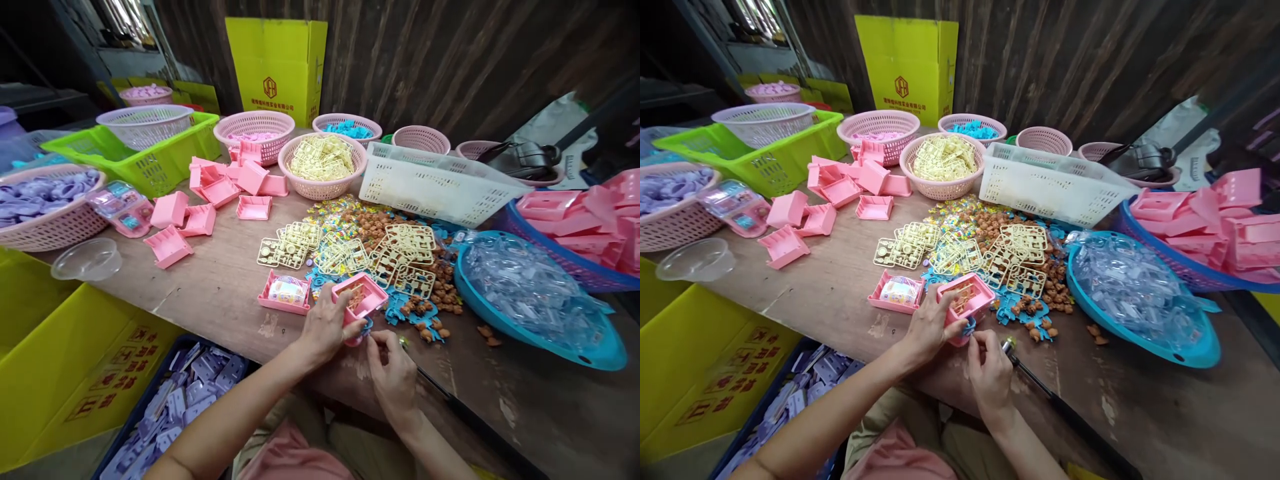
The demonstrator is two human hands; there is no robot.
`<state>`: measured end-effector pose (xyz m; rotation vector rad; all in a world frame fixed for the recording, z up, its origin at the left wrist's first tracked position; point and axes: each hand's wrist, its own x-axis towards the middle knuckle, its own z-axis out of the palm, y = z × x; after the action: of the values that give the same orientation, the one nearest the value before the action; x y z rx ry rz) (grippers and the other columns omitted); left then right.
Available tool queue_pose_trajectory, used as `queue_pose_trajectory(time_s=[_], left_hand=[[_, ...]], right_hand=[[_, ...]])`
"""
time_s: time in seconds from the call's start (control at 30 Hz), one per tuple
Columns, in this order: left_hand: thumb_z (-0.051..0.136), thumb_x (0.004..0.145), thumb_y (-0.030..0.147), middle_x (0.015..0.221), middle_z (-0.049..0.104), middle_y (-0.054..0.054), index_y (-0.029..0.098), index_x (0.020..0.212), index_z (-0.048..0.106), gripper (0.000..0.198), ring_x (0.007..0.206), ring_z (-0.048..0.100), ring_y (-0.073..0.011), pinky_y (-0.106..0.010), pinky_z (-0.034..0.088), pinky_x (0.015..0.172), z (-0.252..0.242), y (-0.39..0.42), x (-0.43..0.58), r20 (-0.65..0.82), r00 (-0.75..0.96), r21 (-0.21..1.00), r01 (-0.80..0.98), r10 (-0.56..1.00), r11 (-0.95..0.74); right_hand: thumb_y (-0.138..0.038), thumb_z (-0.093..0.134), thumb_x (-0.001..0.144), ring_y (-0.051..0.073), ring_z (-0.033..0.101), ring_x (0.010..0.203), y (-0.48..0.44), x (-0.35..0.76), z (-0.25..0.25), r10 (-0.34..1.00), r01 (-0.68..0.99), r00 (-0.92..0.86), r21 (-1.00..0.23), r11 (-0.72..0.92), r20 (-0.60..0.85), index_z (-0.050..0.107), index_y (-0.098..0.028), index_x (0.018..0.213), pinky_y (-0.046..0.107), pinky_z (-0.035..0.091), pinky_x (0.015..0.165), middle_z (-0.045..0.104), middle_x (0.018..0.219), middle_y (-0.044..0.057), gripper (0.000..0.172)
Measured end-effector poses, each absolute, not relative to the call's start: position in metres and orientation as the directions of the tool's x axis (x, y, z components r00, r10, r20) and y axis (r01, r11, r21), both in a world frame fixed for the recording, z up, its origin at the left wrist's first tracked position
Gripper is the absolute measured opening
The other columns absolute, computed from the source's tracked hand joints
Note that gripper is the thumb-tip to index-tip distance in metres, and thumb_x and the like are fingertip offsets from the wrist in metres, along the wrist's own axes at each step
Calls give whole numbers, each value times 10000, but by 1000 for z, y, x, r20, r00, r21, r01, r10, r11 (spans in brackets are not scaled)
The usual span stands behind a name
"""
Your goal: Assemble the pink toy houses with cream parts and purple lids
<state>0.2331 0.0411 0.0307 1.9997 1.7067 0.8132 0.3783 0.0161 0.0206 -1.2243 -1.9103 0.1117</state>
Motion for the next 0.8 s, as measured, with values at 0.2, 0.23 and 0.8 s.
queue_pose_trajectory(time_s=[0.2, 0.23, 0.8], left_hand=[[562, 803, 366, 1113, 409, -88, 195, 1138, 352, 431, 1061, 463, -213, -393, 439, 936, 29, 42, 199, 272, 334, 771, 485, 902, -412], [567, 799, 344, 1132, 418, -93, 194, 1162, 339, 455, 1087, 460, -213, -392, 427, 956, 31, 42, 195, 258, 382, 780, 460, 887, -425], [533, 745, 82, 1409, 392, -169, 143, 1343, 327, 636, 1341, 305, -310, -570, 174, 1098, 47, 112, 108, 151, -50, 326, 945, 987, -2]], right_hand=[[-164, 435, 892, 96, 562, 545, 3, 370, 20, 739, 531, -352, -528, 663, 574, 505, -195, 777, 192, 458, 548, 557, 627, -21, 138], [-150, 438, 888, 95, 561, 554, 2, 371, 21, 726, 502, -383, -531, 683, 571, 505, -196, 778, 192, 458, 555, 553, 626, -22, 137], [-415, 456, 875, 274, 417, 1250, 47, 407, 16, 816, 737, -427, -373, 564, 391, 419, -215, 1310, 463, 414, 978, 411, 1381, 139, 480]])
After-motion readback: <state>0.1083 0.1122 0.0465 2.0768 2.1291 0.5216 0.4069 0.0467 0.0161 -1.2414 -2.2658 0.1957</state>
